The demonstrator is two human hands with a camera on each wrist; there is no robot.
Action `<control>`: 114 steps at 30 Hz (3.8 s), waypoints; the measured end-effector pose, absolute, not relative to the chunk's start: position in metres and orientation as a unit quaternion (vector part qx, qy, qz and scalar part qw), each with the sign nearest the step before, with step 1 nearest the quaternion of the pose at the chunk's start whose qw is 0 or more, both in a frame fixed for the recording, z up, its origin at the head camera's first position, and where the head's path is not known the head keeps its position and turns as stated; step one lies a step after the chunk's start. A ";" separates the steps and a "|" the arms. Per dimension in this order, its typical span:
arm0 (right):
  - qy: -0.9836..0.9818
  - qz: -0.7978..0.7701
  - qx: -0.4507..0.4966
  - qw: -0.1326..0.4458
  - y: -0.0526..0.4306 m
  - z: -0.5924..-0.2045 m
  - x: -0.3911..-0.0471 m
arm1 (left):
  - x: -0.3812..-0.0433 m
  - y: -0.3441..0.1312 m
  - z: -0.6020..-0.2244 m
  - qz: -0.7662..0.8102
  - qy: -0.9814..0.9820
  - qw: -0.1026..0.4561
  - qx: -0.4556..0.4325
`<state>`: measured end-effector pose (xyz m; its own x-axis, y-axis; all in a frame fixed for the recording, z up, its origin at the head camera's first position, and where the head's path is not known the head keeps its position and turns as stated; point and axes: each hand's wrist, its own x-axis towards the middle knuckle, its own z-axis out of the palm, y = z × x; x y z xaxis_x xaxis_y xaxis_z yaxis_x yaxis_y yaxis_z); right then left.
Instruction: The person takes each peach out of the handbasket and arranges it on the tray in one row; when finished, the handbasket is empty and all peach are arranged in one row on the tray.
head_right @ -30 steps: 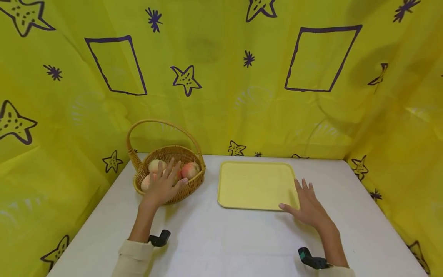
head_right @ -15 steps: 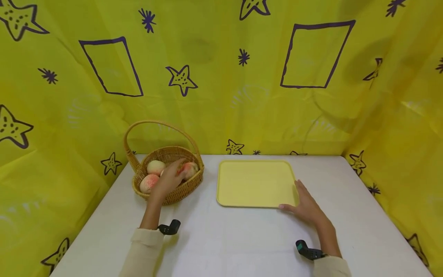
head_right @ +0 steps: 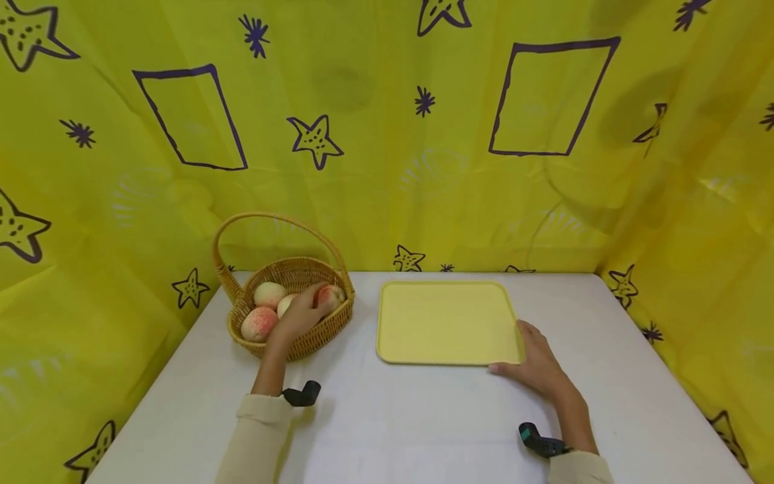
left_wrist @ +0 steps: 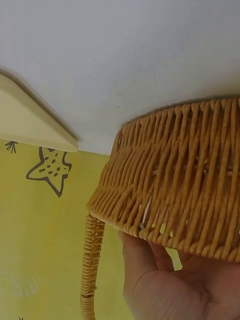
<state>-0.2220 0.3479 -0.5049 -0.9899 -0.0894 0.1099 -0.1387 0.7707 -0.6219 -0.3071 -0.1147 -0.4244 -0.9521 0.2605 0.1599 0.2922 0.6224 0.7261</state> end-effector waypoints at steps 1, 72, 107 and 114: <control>-0.940 0.333 0.060 0.039 0.348 -0.506 -0.222 | -0.308 -0.114 -0.425 -0.406 -0.900 0.022 -0.158; -0.951 0.304 0.029 0.052 0.346 -0.511 -0.220 | -0.343 -0.113 -0.428 -0.138 -0.970 0.051 -0.196; -0.951 0.302 0.033 0.058 0.347 -0.509 -0.217 | -0.328 -0.127 -0.416 -0.349 -0.926 0.076 -0.124; -0.952 0.300 0.029 0.056 0.347 -0.509 -0.219 | -0.318 -0.132 -0.413 -0.428 -0.897 0.073 -0.083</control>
